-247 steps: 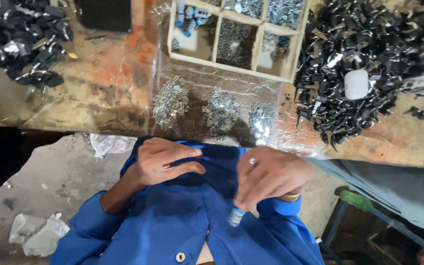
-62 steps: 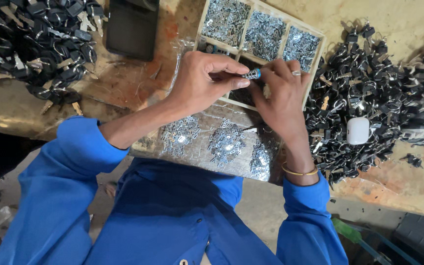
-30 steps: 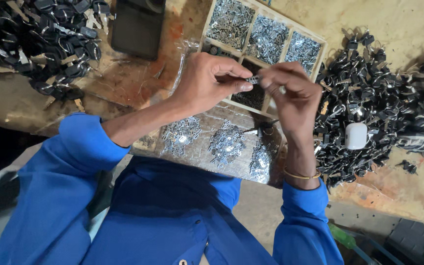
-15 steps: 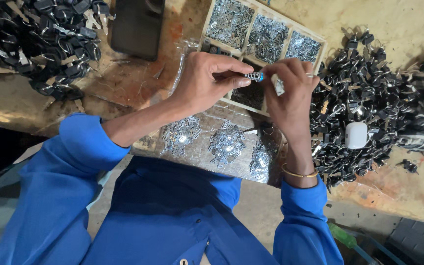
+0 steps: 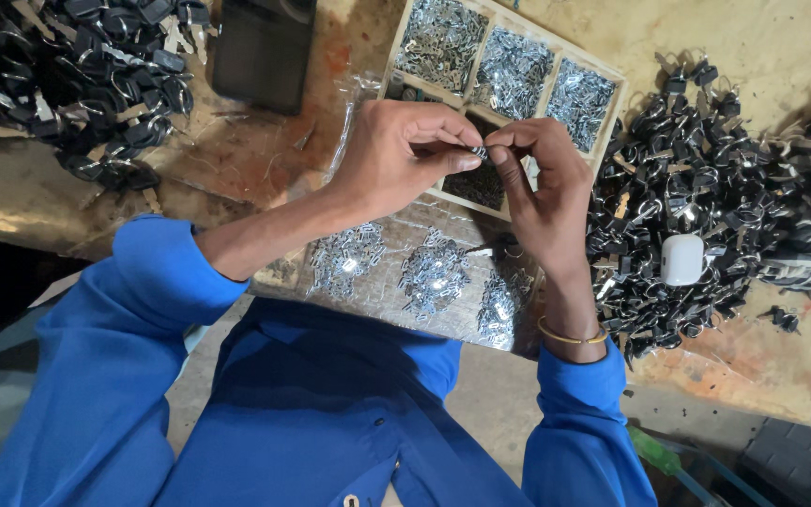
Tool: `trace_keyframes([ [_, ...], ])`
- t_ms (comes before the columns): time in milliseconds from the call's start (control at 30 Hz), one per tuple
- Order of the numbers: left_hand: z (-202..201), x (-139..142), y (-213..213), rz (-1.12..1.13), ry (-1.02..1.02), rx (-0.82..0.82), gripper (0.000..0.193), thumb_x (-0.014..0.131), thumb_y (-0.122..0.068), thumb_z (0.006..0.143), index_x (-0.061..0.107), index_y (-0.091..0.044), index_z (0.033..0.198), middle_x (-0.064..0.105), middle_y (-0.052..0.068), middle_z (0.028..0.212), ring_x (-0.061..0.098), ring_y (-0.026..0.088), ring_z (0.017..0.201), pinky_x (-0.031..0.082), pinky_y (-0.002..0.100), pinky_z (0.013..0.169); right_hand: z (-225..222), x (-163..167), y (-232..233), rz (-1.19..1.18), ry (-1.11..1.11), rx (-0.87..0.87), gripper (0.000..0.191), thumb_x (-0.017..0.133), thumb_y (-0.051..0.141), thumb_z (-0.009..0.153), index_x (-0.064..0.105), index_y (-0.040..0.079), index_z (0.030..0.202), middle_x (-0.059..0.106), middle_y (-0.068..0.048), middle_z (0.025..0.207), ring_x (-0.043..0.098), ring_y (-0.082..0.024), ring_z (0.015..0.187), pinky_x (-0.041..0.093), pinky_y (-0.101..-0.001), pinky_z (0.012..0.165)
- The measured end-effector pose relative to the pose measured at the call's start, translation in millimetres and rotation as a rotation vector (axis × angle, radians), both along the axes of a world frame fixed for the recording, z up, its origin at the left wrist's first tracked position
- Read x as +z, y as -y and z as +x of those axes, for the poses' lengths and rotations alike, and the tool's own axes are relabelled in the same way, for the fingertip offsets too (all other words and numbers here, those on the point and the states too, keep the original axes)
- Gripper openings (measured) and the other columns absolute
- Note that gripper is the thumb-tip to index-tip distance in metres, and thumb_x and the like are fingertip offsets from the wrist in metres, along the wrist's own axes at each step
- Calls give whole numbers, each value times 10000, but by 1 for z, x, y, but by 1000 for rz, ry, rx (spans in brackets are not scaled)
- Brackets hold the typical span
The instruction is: The person sits at a workbench and repeatedly picks small blue-and-white cylindrical components from a compartmentalized tray, fits them together by hand, and places the assembled pieces with piles of black plastic parts on the bench. The same pick, fit, and set-down cycle repeats throughout the episode.
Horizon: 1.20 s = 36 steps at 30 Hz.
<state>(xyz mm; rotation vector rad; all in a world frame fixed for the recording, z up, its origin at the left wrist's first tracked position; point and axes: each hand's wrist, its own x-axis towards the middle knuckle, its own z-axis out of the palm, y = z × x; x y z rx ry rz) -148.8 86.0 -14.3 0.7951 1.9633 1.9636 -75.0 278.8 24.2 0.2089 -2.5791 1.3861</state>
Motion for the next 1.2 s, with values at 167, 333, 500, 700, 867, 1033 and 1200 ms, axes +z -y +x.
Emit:
trace_keyframes([
  [167,0,-1,1,-13,1,8,171,828,-17,884,766,-18,1044,804,95,1010,804,164,961,663,272,866,-1,9,0,126,-51,16,102,758,-23,998,739,-6,1096,710,-108,1098,679,-173,1002,538,-297,868],
  [333,-2,-6,-1,25,-18,8,147,828,-4,891,753,-19,1017,796,102,1032,798,175,989,667,282,902,-6,7,-12,13,72,-100,156,746,25,1001,771,48,1154,690,-70,1087,642,-188,1011,519,-330,841],
  [500,0,-6,0,65,-7,7,142,815,16,899,741,-5,1018,794,111,1057,789,183,1023,662,298,920,-9,-14,-13,623,-48,-19,224,871,140,811,814,119,1027,666,-42,974,532,-282,985,376,-442,883],
  [700,-1,-4,0,56,-28,13,138,813,16,906,745,-3,1025,792,107,1055,788,178,1024,667,290,924,-5,-26,-14,629,-8,-8,266,855,218,871,766,122,1102,643,-29,1049,518,-284,1044,321,-456,936],
  [867,0,-4,0,62,-5,11,139,815,13,905,742,-1,1023,794,112,1048,788,180,1017,664,294,911,-7,-26,-9,668,-33,30,230,869,225,894,726,108,1033,639,-23,1043,526,-268,1075,318,-464,978],
  [1033,0,-4,0,57,-19,20,142,813,8,909,746,-10,1033,793,106,1045,793,173,1001,671,283,893,-5,-11,-17,560,6,-7,223,870,192,887,768,125,1073,637,-10,1001,519,-245,1017,291,-443,904],
  [1200,0,-4,0,43,-20,27,130,816,6,907,744,-9,1015,796,101,1031,796,170,985,672,276,867,-4,-2,-20,456,1,-42,176,874,154,895,795,129,1050,657,5,1002,518,-223,1006,285,-434,908],
])
